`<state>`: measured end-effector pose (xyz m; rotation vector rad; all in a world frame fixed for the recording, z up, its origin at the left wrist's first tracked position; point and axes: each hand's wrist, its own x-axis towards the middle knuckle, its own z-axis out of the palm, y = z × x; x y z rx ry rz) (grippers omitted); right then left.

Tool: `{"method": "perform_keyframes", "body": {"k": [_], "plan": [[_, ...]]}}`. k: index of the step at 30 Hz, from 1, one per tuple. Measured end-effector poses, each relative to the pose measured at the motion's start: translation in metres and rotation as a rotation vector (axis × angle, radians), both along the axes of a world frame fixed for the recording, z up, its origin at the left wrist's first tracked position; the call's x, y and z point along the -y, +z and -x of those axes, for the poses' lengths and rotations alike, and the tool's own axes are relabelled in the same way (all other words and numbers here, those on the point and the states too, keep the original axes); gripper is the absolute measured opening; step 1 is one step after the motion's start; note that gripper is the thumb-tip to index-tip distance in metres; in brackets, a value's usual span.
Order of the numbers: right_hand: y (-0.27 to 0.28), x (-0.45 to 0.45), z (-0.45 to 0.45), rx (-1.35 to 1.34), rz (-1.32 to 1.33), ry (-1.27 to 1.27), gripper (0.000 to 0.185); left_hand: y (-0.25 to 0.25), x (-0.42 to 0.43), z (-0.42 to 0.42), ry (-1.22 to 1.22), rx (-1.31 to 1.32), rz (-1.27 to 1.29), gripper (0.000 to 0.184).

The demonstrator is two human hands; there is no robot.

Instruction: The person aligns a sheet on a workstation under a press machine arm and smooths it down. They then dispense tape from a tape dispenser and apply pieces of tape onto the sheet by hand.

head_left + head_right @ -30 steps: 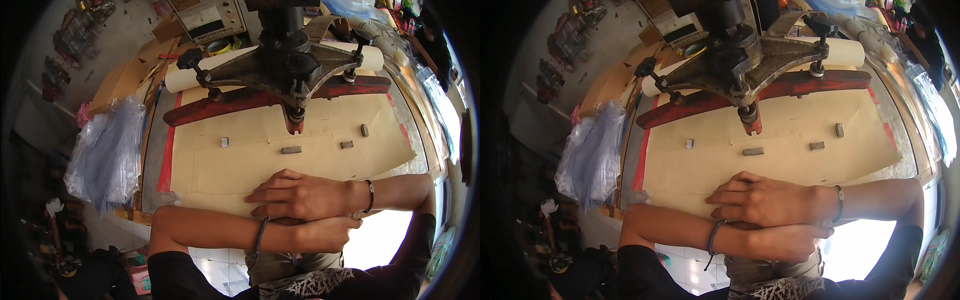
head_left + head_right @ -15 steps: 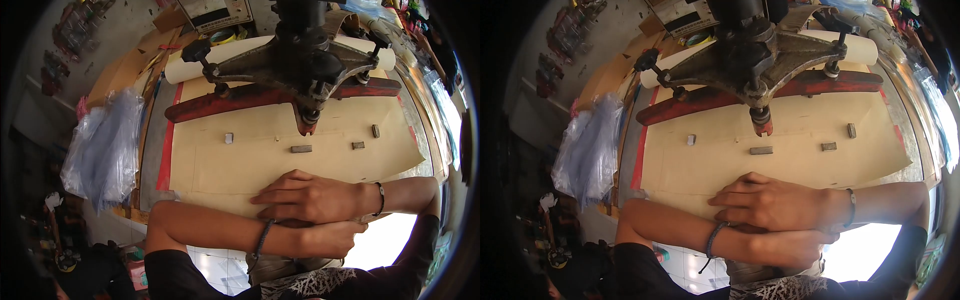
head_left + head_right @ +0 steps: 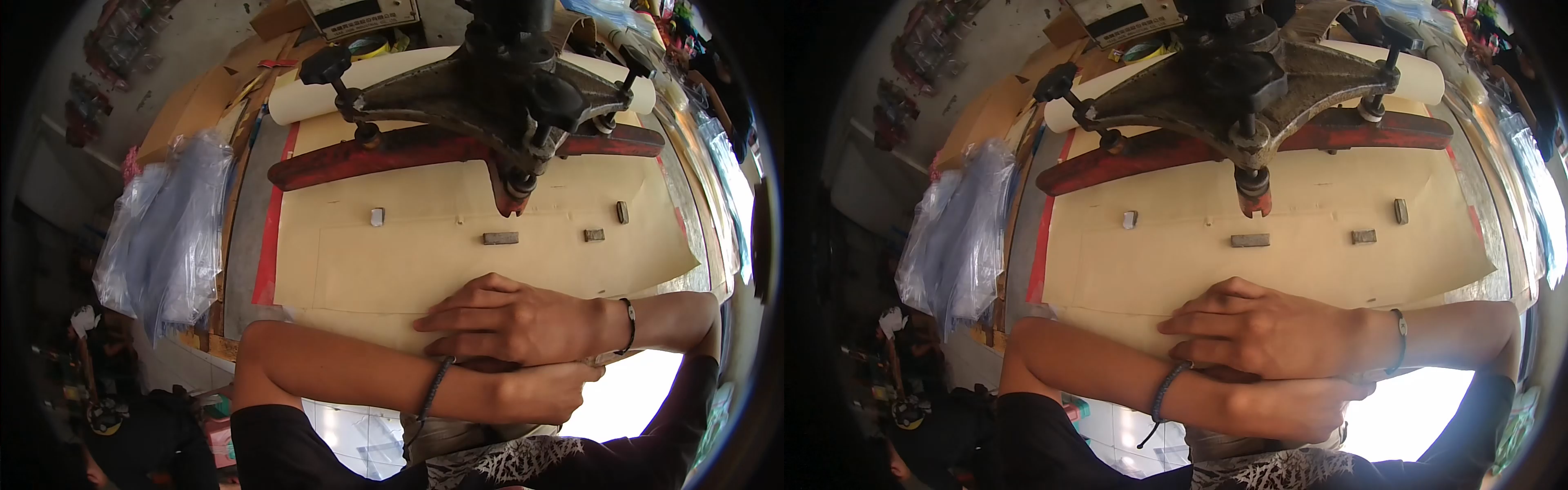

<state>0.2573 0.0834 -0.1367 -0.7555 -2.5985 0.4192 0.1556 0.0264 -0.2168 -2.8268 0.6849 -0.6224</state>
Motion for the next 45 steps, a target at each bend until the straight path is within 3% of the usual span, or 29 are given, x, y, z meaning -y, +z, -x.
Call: {"method": "perform_keyframes", "body": {"k": [3, 11, 45], "plan": [[-0.001, 0.0, 0.0, -0.003, -0.001, -0.001, 0.035, 0.013, -0.008, 0.003, 0.038, 0.098, 0.01, 0.028], [-0.001, -0.001, 0.0, -0.005, 0.008, -0.003, 0.034, 0.004, 0.001, 0.001, 0.018, -0.038, 0.048, 0.019], [0.001, 0.001, -0.002, 0.0, 0.044, 0.003, 0.038, 0.039, -0.011, 0.002, -0.132, -0.167, -0.127, 0.026]]}}
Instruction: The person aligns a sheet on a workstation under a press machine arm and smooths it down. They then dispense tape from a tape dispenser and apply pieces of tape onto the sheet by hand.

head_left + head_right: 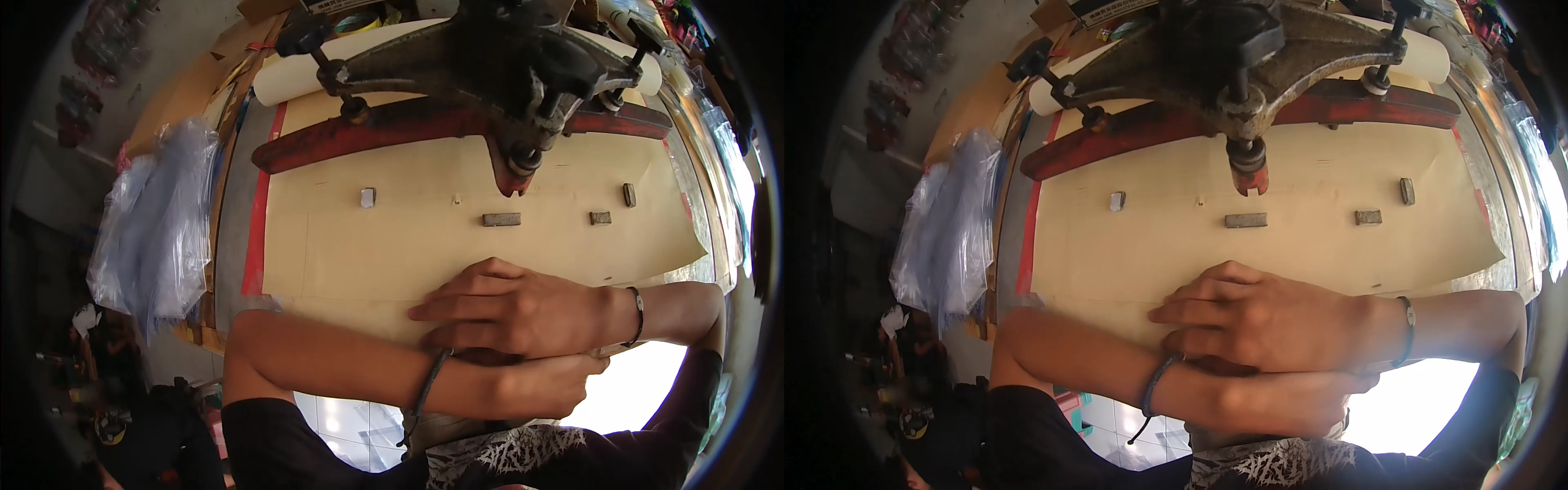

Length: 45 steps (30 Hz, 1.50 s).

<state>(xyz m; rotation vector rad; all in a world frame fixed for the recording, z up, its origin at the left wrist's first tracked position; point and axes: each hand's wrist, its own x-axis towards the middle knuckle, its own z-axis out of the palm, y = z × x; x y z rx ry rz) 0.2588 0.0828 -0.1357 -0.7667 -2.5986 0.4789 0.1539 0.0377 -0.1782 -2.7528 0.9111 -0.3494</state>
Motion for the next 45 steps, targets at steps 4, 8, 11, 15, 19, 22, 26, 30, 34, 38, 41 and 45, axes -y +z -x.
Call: {"method": "perform_keyframes", "body": {"k": [4, 8, 11, 15, 19, 22, 26, 30, 34, 38, 41, 45], "plan": [[0.009, -0.002, 0.002, 0.021, -0.021, -0.019, 0.037, 0.008, 0.001, -0.007, -0.022, -0.009, -0.045, 0.027], [0.015, -0.002, 0.005, 0.011, 0.04, -0.031, 0.04, 0.014, 0.003, -0.019, -0.061, -0.014, -0.112, 0.028], [0.018, -0.002, 0.008, -0.021, 0.041, -0.044, 0.042, 0.02, 0.001, -0.024, -0.107, -0.033, -0.172, 0.028], [0.016, -0.002, 0.01, -0.027, 0.045, -0.06, 0.041, 0.016, -0.007, -0.028, -0.168, -0.04, -0.262, 0.029], [0.02, -0.002, 0.012, -0.006, 0.048, -0.053, 0.039, 0.025, -0.003, -0.012, 0.017, -0.047, -0.28, 0.029], [0.021, -0.003, 0.013, -0.011, 0.04, -0.054, 0.038, 0.076, 0.001, 0.025, 0.318, -0.09, -0.351, 0.025], [0.016, -0.002, 0.011, -0.027, 0.028, -0.053, 0.039, 0.073, -0.006, 0.019, 0.242, -0.125, -0.312, 0.021], [0.015, -0.002, 0.01, -0.047, 0.051, -0.06, 0.036, 0.047, -0.013, 0.005, 0.084, -0.132, -0.212, 0.019], [0.013, -0.005, 0.009, -0.079, 0.054, -0.038, 0.032, 0.03, -0.018, -0.006, -0.054, -0.136, -0.175, 0.017], [0.019, -0.005, 0.006, -0.04, 0.02, -0.009, 0.03, 0.019, -0.017, -0.021, -0.166, -0.103, -0.166, 0.015], [0.016, -0.002, 0.003, -0.049, -0.054, 0.036, 0.033, 0.003, -0.007, -0.023, -0.051, -0.011, -0.162, 0.013], [0.012, 0.004, 0.003, -0.094, -0.057, 0.036, 0.034, 0.004, 0.002, -0.007, 0.044, -0.037, -0.036, 0.014]]}}
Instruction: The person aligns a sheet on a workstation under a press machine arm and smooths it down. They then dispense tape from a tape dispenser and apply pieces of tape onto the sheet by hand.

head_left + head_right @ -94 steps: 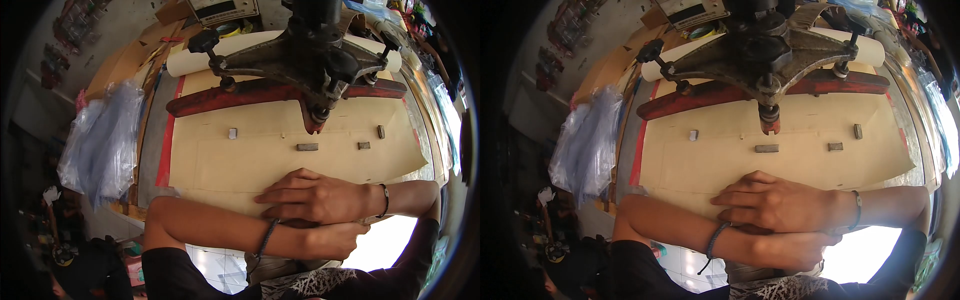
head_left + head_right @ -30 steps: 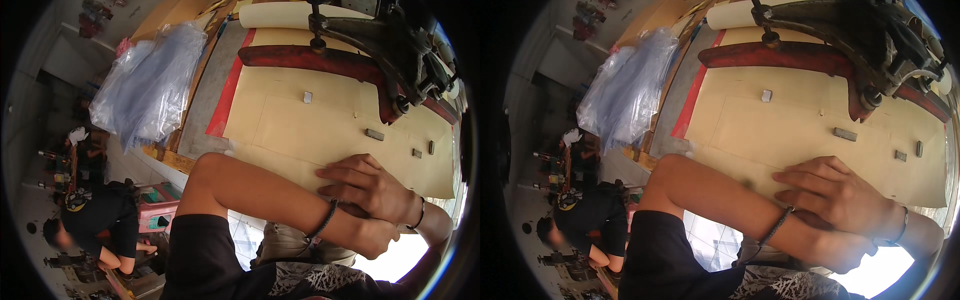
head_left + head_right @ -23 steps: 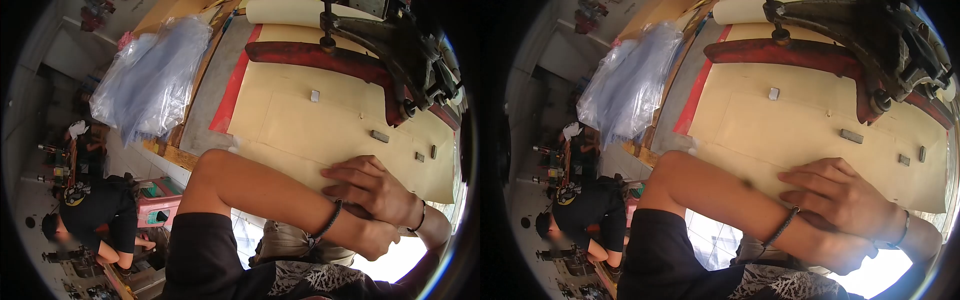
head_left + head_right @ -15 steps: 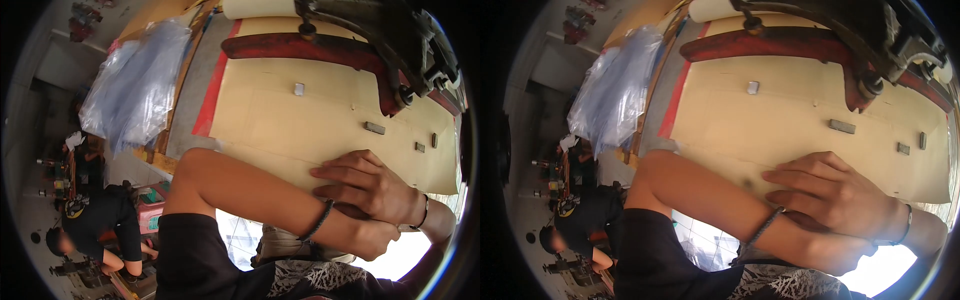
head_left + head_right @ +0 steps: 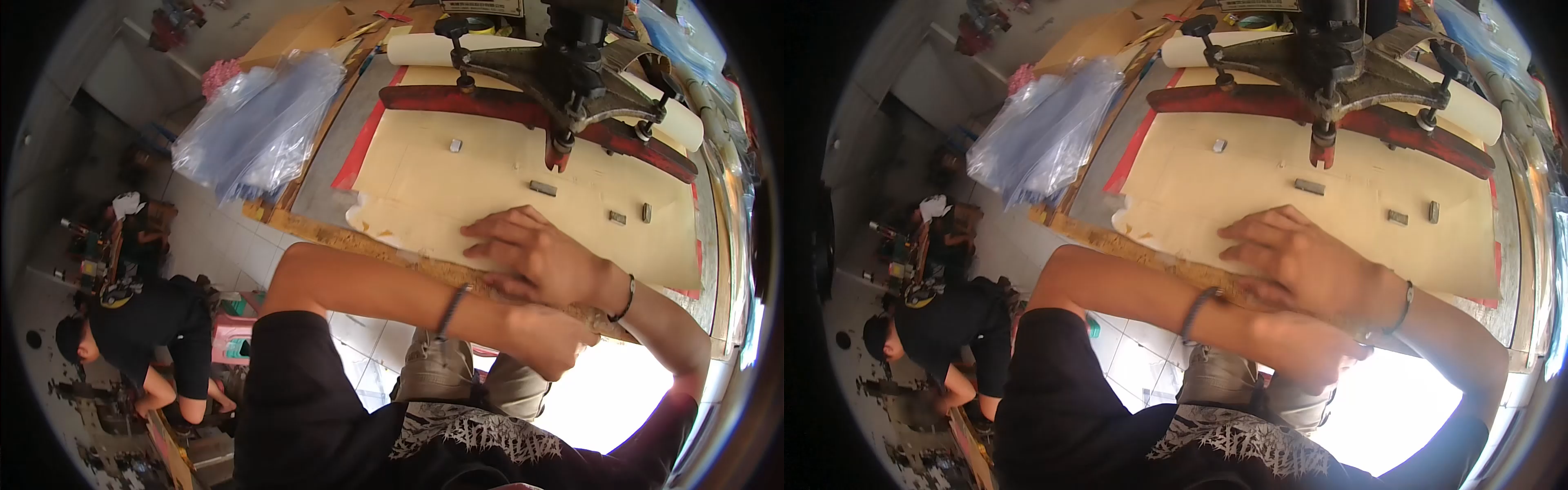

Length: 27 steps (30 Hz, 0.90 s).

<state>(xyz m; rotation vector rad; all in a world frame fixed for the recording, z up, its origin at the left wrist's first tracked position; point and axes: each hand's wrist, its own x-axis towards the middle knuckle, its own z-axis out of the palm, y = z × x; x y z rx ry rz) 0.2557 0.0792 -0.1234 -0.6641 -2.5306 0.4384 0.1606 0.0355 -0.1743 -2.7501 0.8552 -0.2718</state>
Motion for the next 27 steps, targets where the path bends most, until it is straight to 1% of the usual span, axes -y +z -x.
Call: {"method": "perform_keyframes", "body": {"k": [3, 4, 5, 7, 8, 9, 11, 14, 17, 18, 21, 24, 27], "plan": [[-0.006, 0.002, -0.002, -0.02, -0.017, 0.015, 0.034, 0.034, 0.007, 0.041, 0.121, 0.114, 0.376, 0.008], [-0.007, 0.003, -0.002, -0.018, -0.04, 0.018, 0.034, 0.046, 0.003, 0.057, 0.216, 0.222, 0.328, 0.002], [-0.008, 0.003, -0.002, -0.015, -0.067, 0.017, 0.034, 0.061, -0.006, 0.073, 0.306, 0.332, 0.274, 0.01], [-0.009, 0.005, -0.005, 0.048, -0.071, 0.018, 0.035, 0.071, -0.042, 0.111, 0.525, 0.356, 0.434, 0.033], [-0.01, 0.006, -0.003, 0.082, -0.073, 0.019, 0.035, 0.074, -0.047, 0.133, 0.807, 0.351, 0.441, 0.041], [-0.011, 0.01, 0.0, 0.061, -0.116, -0.007, 0.036, 0.073, -0.051, 0.153, 1.085, 0.347, 0.442, 0.05], [-0.017, 0.017, 0.004, 0.028, -0.207, -0.067, 0.038, 0.03, -0.056, 0.198, 1.44, 0.356, 0.321, 0.055], [-0.014, 0.02, 0.002, 0.034, -0.258, -0.059, 0.039, 0.033, -0.04, 0.219, 1.473, 0.32, 0.424, 0.06], [-0.017, 0.018, -0.001, 0.026, -0.256, -0.045, 0.039, 0.071, -0.034, 0.197, 1.685, 0.028, 0.425, 0.065], [-0.02, 0.017, -0.001, 0.022, -0.255, -0.033, 0.039, 0.083, -0.045, 0.196, 1.688, -0.086, 0.45, 0.07], [-0.027, 0.014, -0.001, 0.003, -0.27, -0.039, 0.039, 0.074, -0.069, 0.189, 1.636, 0.055, 0.199, 0.072], [-0.031, 0.013, -0.001, -0.023, -0.25, -0.035, 0.04, 0.04, -0.076, 0.185, 1.791, -0.038, 0.116, 0.078], [-0.031, 0.011, -0.002, -0.018, -0.236, -0.018, 0.041, 0.082, -0.056, 0.156, 1.86, -0.324, 0.198, 0.076]]}}
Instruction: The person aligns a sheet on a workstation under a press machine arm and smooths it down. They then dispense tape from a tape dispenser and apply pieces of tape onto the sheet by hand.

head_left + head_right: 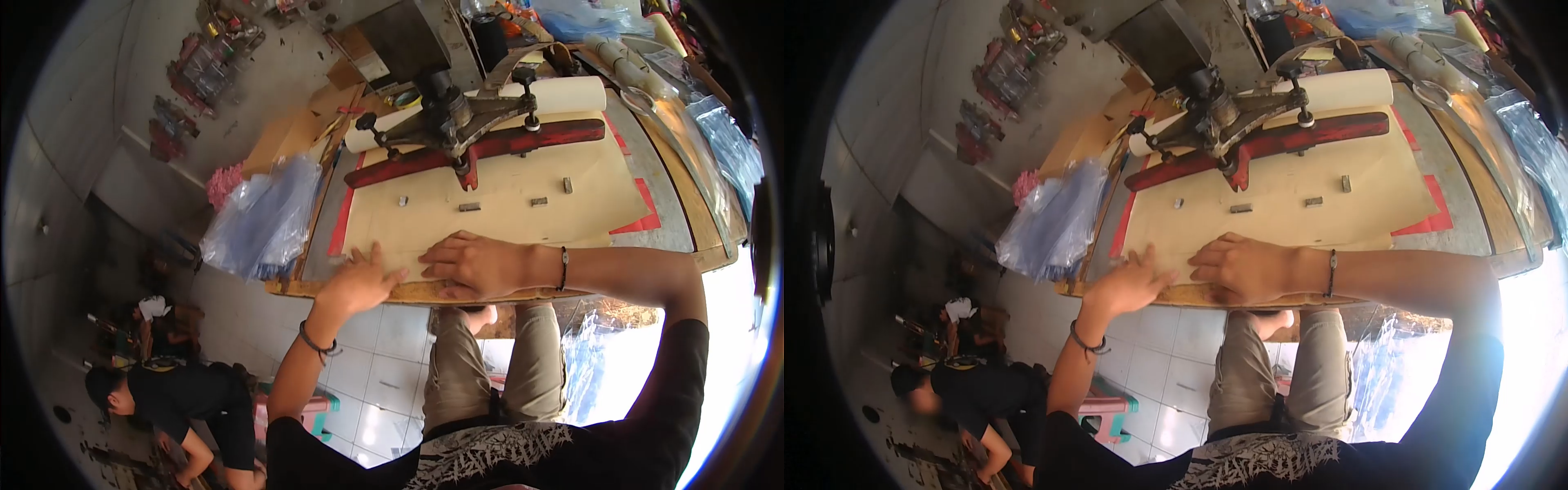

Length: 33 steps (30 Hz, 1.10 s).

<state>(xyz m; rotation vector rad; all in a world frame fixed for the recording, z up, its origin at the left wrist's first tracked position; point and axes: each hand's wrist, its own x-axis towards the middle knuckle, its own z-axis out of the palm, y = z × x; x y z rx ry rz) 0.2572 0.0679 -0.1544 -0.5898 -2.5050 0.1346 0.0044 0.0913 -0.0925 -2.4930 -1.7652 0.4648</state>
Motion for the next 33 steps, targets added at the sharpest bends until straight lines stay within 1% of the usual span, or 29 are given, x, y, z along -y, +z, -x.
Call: {"method": "perform_keyframes", "body": {"k": [3, 4, 5, 6, 7, 8, 9, 10, 12, 15, 18, 20, 21, 24, 25, 26, 27, 30, 33], "plan": [[0.004, -0.001, -0.002, -0.003, 0.043, 0.03, 0.045, 0.064, 0.021, -0.051, -0.322, -0.004, 0.407, 0.066], [0.004, 0.0, -0.003, -0.009, 0.057, 0.038, 0.046, 0.088, 0.039, -0.079, -0.414, -0.115, 0.421, 0.055], [0.005, 0.001, -0.004, 0.03, 0.068, 0.057, 0.048, 0.098, 0.05, -0.106, -0.509, -0.228, 0.434, 0.046], [-0.011, 0.001, 0.002, 0.052, -0.035, 0.041, 0.049, 0.084, 0.056, -0.119, -0.817, -0.108, 0.429, 0.042], [-0.04, -0.005, 0.006, 0.078, -0.144, -0.024, 0.05, 0.065, 0.059, -0.135, -1.17, 0.003, 0.416, 0.038], [-0.057, -0.008, 0.008, 0.089, -0.245, -0.076, 0.051, 0.04, 0.064, -0.144, -1.378, 0.241, 0.376, 0.03], [-0.024, 0.009, 0.006, 0.273, -0.243, -0.113, 0.055, 0.026, 0.069, -0.155, -1.534, 0.327, 0.29, 0.024], [-0.027, 0.025, 0.014, 0.297, -0.206, -0.175, 0.058, 0.017, 0.072, -0.169, -1.673, 0.485, 0.275, 0.016], [-0.042, 0.038, 0.02, 0.252, -0.282, -0.239, 0.058, -0.003, 0.07, -0.188, -1.919, 0.478, 0.102, 0.01], [-0.049, 0.035, 0.021, 0.264, -0.388, -0.286, 0.058, -0.022, 0.062, -0.199, -2.004, 0.571, 0.035, 0.006], [-0.055, 0.03, 0.018, 0.29, -0.488, -0.345, 0.058, -0.027, 0.058, -0.196, -1.942, 0.751, 0.026, 0.016], [-0.058, 0.029, 0.023, 0.322, -0.513, -0.346, 0.058, -0.032, 0.061, -0.184, -1.985, 0.563, -0.155, 0.018], [-0.055, 0.029, 0.026, 0.333, -0.482, -0.324, 0.058, -0.034, 0.064, -0.176, -1.975, 0.456, -0.24, 0.02], [-0.019, 0.036, 0.015, 0.417, -0.24, -0.189, 0.062, -0.046, 0.076, -0.168, -2.07, 0.33, -0.495, 0.024], [-0.012, 0.037, 0.014, 0.38, -0.161, -0.164, 0.061, -0.052, 0.082, -0.164, -2.067, 0.36, -0.362, 0.024], [-0.007, 0.037, 0.012, 0.35, -0.08, -0.148, 0.06, -0.067, 0.091, -0.158, -2.081, 0.322, -0.231, 0.024], [-0.003, 0.037, 0.012, 0.323, 0.007, -0.141, 0.059, -0.075, 0.096, -0.156, -2.092, 0.322, -0.164, 0.024], [0.009, 0.034, 0.009, 0.438, -0.021, -0.144, 0.061, -0.079, 0.093, -0.155, -2.056, 0.353, -0.153, 0.024], [0.01, 0.033, 0.01, 0.443, -0.02, -0.171, 0.06, -0.081, 0.09, -0.155, -2.02, 0.375, -0.151, 0.024]]}}
